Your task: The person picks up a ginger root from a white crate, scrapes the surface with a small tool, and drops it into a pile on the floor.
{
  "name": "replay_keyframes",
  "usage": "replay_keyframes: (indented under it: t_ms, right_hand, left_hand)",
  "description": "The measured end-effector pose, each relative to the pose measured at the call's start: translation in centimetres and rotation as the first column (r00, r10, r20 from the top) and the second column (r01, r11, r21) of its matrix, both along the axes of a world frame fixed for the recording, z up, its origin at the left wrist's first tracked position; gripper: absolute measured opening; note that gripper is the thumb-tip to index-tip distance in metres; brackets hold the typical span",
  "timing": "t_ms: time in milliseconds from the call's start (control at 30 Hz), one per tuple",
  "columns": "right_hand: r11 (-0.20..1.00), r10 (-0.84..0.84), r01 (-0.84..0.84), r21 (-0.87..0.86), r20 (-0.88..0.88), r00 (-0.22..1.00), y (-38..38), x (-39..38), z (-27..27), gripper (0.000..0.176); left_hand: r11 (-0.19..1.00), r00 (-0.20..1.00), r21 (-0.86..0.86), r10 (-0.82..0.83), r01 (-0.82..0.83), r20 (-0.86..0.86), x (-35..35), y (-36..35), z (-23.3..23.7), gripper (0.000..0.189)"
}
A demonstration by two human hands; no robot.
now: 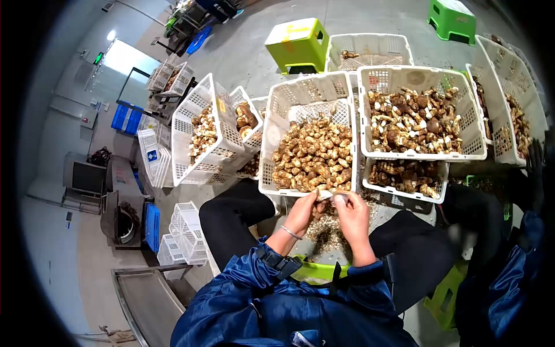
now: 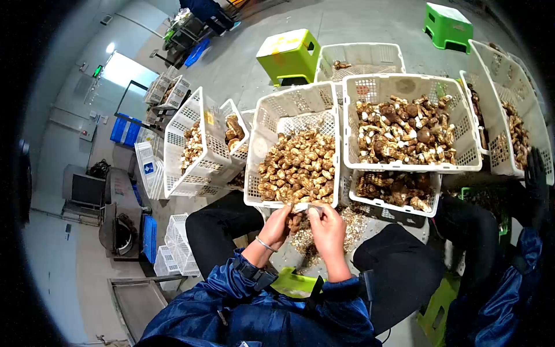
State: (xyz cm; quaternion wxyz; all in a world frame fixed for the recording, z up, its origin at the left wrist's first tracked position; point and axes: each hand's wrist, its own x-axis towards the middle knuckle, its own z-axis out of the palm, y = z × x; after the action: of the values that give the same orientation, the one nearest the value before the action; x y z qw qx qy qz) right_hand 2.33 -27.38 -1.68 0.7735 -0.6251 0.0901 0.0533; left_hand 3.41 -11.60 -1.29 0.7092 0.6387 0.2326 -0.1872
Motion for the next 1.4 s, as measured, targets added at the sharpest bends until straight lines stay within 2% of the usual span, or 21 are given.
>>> replay_keyframes:
  t_ms: [67, 100, 133, 167, 267, 300, 400, 467, 533, 567, 600, 633, 667, 733, 800, 867, 900, 1033, 1167, 1300, 1400]
  right_hand:
    - [0.99, -0.083, 0.082, 0.111, -0.002, 0.997, 0.6, 0.1, -1.7, 0.013]
    - [0.988, -0.089, 0.087, 0.124, 0.009, 0.996, 0.7, 0.1, -2.2, 0.014]
    - [0.986, -0.099, 0.097, 0.133, 0.016, 0.995, 0.6, 0.0, -2.4, 0.014]
    - [0.997, -0.056, 0.056, 0.051, -0.008, 0.998, 0.2, 0.0, -1.5, 0.015]
    - [1.0, -0.028, 0.028, 0.006, -0.033, 0.999, 0.2, -0.1, -1.0, 0.013]
    - [0.998, -0.048, 0.048, 0.047, -0.009, 0.999, 0.4, -0.1, -1.5, 0.014]
    - [1.0, -0.02, 0.02, -0.004, -0.006, 1.0, 0.5, -0.2, -1.9, 0.016]
    - [0.998, -0.032, 0.032, -0.05, 0.006, 0.999, 0.3, 0.1, -0.9, 0.019]
    - [0.997, -0.023, 0.023, -0.078, 0.008, 1.0, 0.2, 0.1, -1.0, 0.018]
    - [0.998, -0.025, 0.025, -0.052, 0.009, 1.0, 0.2, 0.1, -1.1, 0.017]
    - [0.999, -0.027, 0.027, -0.027, 0.008, 1.0, 0.4, 0.1, -1.2, 0.016]
    - [1.0, -0.027, 0.027, -0.001, 0.007, 1.0, 0.5, 0.0, -1.3, 0.016]
    - [1.0, -0.025, 0.025, -0.002, 0.001, 1.0, 0.7, 0.0, -1.4, 0.016]
    - [1.0, -0.019, 0.019, 0.002, -0.004, 1.0, 1.1, 0.1, -1.6, 0.017]
    - [1.0, 0.016, -0.016, -0.001, 0.038, 0.999, 1.3, 0.1, -1.7, 0.012]
    - [1.0, 0.025, -0.024, -0.016, 0.106, 0.994, 1.6, 0.1, -1.3, 0.012]
    - [0.999, 0.038, -0.041, 0.013, 0.153, 0.988, 1.5, 0.1, -1.1, 0.013]
    - [0.992, 0.089, -0.069, -0.103, 0.204, 0.975, 1.1, 0.2, -0.7, 0.016]
    - [0.989, 0.105, -0.09, -0.115, 0.132, 0.986, 0.8, 0.0, -0.1, 0.016]
    - [0.992, 0.091, -0.072, -0.103, 0.194, 0.977, 1.0, -0.2, 0.4, 0.015]
    - [0.971, 0.135, -0.067, -0.229, 0.297, 0.945, 1.0, -0.3, 0.0, 0.015]
  left_hand:
    - [0.954, 0.992, -0.3, -0.012, -0.026, -0.124, 0.6, 3.0, 0.0, 0.039]
    - [0.939, 0.993, -0.339, 0.017, -0.055, -0.114, 1.7, 4.6, 0.9, 0.039]
    - [0.96, 0.996, -0.266, 0.093, -0.09, 0.001, 2.8, 5.6, 3.3, 0.036]
    - [0.926, 0.917, -0.057, 0.378, -0.374, 0.127, 4.4, 5.7, 6.2, 0.037]
    - [0.861, 0.795, -0.434, 0.45, -0.265, 0.408, 8.8, 16.6, 9.7, 0.055]
    - [0.807, 0.707, -0.472, 0.562, -0.356, 0.429, 9.9, 17.8, 12.0, 0.062]
    - [0.603, 0.596, -0.58, 0.768, -0.547, 0.236, 12.6, 23.6, 10.1, 0.067]
    - [0.602, 0.622, -0.5, 0.768, -0.622, 0.151, 12.6, 22.3, 6.7, 0.046]
    - [0.793, 0.849, -0.475, 0.504, -0.381, 0.159, 10.7, 20.0, 2.2, 0.018]
    - [0.779, 0.842, -0.51, 0.51, -0.366, 0.174, 9.2, 16.0, 1.6, 0.012]
    - [0.803, 0.915, -0.503, 0.4, -0.319, 0.058, 7.9, 13.3, 1.0, 0.011]
    - [0.845, 0.986, -0.529, 0.146, -0.084, 0.076, 7.0, 12.5, -0.7, 0.017]
    - [0.913, 0.993, -0.407, 0.035, 0.014, 0.112, 6.1, 10.6, -1.2, 0.028]
    - [0.935, 0.997, -0.355, 0.052, -0.026, 0.064, 4.2, 5.8, 0.7, 0.033]
    - [0.934, 0.991, -0.338, -0.086, 0.116, 0.103, 3.3, 4.8, 0.2, 0.047]
    - [0.977, 0.978, -0.085, -0.187, 0.195, 0.091, 2.5, 3.8, 0.7, 0.062]
    - [0.98, 0.978, -0.086, -0.171, 0.182, 0.123, 2.1, 3.0, 1.4, 0.072]
    - [0.949, 0.929, 0.043, -0.316, 0.314, 0.192, 1.2, 3.2, 1.0, 0.048]
    - [0.959, 0.949, 0.072, -0.281, 0.273, 0.145, 0.6, 2.7, 2.3, 0.037]
    - [0.961, 0.933, 0.16, -0.262, 0.227, 0.247, 0.0, 3.0, 1.9, 0.03]
    - [0.939, 0.902, 0.258, -0.302, 0.225, 0.31, -0.4, 3.2, 2.2, 0.028]
